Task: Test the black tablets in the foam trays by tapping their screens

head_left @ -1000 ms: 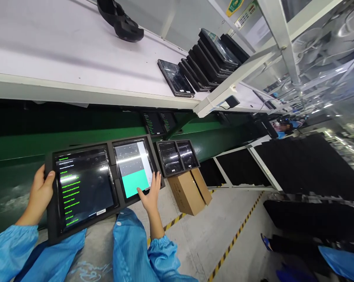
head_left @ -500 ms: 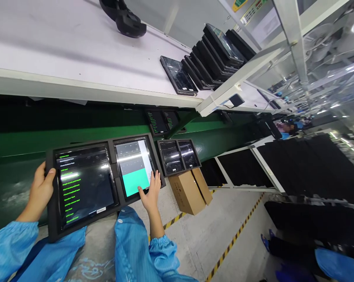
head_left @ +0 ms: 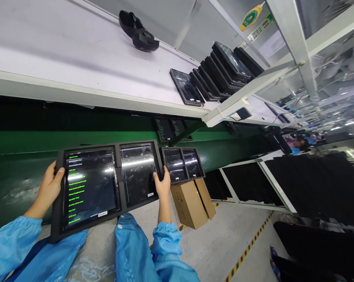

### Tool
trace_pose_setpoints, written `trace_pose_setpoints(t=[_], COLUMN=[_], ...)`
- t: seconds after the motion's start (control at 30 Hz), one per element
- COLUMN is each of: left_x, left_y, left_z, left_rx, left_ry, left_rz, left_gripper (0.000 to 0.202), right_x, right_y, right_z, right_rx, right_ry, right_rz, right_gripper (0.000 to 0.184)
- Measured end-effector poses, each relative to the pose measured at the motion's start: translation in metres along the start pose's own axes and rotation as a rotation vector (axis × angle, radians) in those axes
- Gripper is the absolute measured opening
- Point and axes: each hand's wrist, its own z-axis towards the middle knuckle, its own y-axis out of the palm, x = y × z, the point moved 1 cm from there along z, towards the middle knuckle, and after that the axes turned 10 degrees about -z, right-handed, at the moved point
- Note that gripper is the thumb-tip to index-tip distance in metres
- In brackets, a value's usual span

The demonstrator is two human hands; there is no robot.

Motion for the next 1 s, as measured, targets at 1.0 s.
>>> trace_pose_setpoints(t=[1.0], left_x=[-0.009], left_y=[0.002], left_z=[0.0], left_rx=[0.036], left_ry=[-0.032], left_rz=[-0.042], left_gripper=[0.071], right_x=[-0.057], right_y=[0.03], right_z=[0.107], right_rx=[-0.093], right_ry=[-0.068], right_rz=[-0.016], right_gripper=[0.074])
